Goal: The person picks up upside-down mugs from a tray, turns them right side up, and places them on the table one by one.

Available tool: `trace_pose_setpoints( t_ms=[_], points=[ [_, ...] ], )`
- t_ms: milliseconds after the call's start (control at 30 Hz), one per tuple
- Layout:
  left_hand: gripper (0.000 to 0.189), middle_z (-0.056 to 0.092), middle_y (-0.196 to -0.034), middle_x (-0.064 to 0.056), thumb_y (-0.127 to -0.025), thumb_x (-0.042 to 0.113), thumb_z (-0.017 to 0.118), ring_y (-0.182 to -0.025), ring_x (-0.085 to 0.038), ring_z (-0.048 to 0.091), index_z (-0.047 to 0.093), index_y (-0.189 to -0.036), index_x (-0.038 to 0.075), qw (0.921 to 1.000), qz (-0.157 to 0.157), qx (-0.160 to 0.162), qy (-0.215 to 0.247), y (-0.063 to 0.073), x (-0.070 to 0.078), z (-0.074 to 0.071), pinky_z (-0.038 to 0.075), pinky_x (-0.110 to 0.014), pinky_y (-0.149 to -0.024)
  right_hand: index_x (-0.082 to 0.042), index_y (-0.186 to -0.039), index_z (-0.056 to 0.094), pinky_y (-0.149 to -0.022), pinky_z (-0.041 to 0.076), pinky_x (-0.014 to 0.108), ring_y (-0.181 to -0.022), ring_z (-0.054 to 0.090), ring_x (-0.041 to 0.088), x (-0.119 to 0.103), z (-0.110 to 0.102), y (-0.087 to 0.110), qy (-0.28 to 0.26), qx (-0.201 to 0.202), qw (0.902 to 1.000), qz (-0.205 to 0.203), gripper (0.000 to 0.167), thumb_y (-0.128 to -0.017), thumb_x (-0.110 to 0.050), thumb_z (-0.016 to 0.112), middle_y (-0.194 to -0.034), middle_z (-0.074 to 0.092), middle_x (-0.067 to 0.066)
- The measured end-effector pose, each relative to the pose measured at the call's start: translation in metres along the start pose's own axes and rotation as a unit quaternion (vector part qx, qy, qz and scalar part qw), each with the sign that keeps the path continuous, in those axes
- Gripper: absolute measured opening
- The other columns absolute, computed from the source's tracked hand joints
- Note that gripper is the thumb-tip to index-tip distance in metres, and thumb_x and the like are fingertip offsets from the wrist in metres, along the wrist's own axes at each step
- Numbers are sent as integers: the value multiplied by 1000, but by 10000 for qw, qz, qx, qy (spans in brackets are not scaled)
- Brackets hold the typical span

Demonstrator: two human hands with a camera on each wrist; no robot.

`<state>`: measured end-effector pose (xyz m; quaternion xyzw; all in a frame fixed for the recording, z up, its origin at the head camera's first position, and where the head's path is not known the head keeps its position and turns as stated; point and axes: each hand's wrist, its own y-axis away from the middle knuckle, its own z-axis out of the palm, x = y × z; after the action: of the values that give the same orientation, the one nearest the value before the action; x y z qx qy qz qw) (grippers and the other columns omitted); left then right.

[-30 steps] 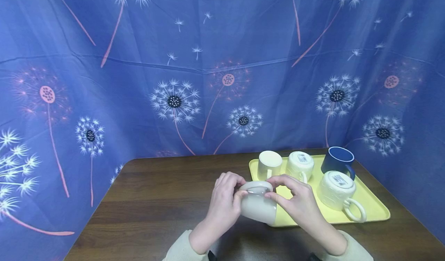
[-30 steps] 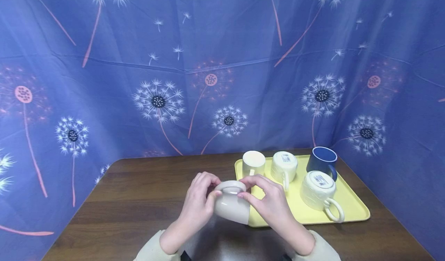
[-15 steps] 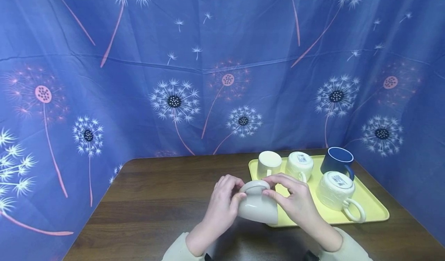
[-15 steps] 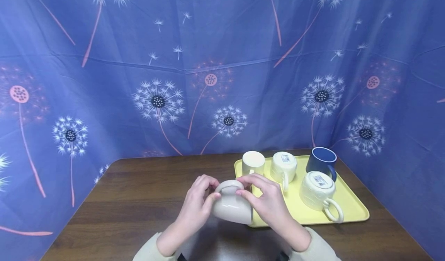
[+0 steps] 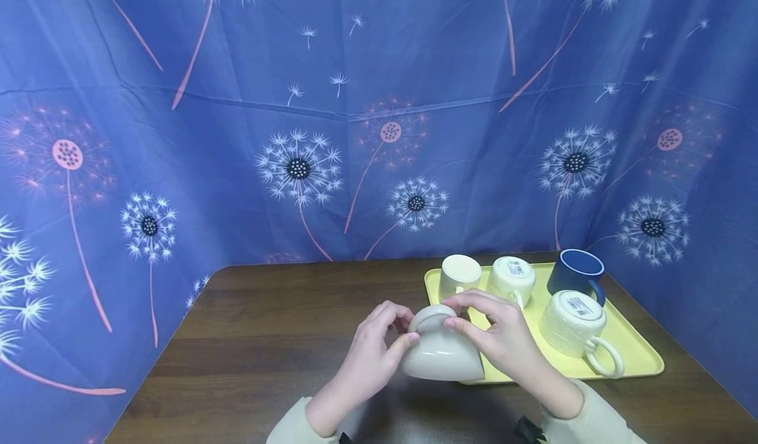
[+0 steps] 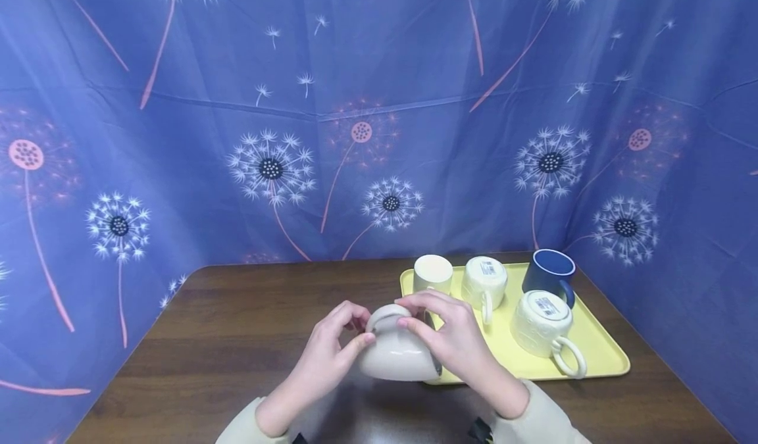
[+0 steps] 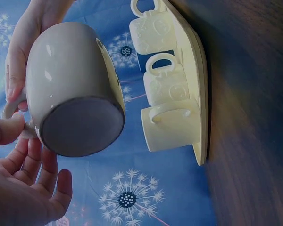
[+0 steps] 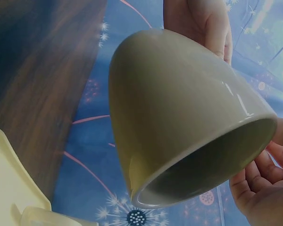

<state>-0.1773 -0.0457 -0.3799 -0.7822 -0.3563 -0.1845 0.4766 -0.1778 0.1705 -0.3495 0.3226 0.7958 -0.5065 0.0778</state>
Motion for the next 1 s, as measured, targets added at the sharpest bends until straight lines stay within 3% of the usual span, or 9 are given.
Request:
trace_pose_setpoints(
  t_ms=[300, 567, 800, 1000],
  points=[
    [18, 59, -91, 10, -86, 24, 69, -84, -5, 57, 60, -100, 19, 9959, -364, -654, 498, 0, 0, -9, 48, -28, -78, -14, -98, 72, -78, 46, 12, -81, 63, 4, 0, -5, -8, 170, -399, 9979, -480, 32, -69, -2, 80, -89, 71, -5],
    [19, 64, -95, -1, -91, 23, 63, -84, -8, 57, 61, -105, 12, 9824, -611, -1333, 1161, -7, -2, -19, 49, -25, -75, -18, -97, 72, -75, 47, 13, -80, 62, 3, 2, -11, -17, 177, -893, 9927, -786, 29, -70, -9, 80, -89, 70, -8],
    [22, 64, -102, -12, -91, 16, 62, -89, -8, 59, 60, -109, 2, 9554, -1061, -1983, 1913, -15, 3, -25, 48, -24, -81, -17, -100, 71, -79, 48, 14, -88, 65, 8, 4, -15, -24, -151, -1321, 9832, -1254, 32, -71, -5, 79, -94, 70, -6],
    [25, 63, -102, -11, -91, 13, 62, -90, -7, 59, 60, -110, -2, 9208, -1530, -2485, 2590, -22, 6, -29, 49, -23, -81, -14, -102, 70, -79, 49, 16, -87, 64, 10, 7, -15, -31, -468, -1633, 9687, -1808, 29, -75, -6, 77, -95, 69, -3]
  ],
)
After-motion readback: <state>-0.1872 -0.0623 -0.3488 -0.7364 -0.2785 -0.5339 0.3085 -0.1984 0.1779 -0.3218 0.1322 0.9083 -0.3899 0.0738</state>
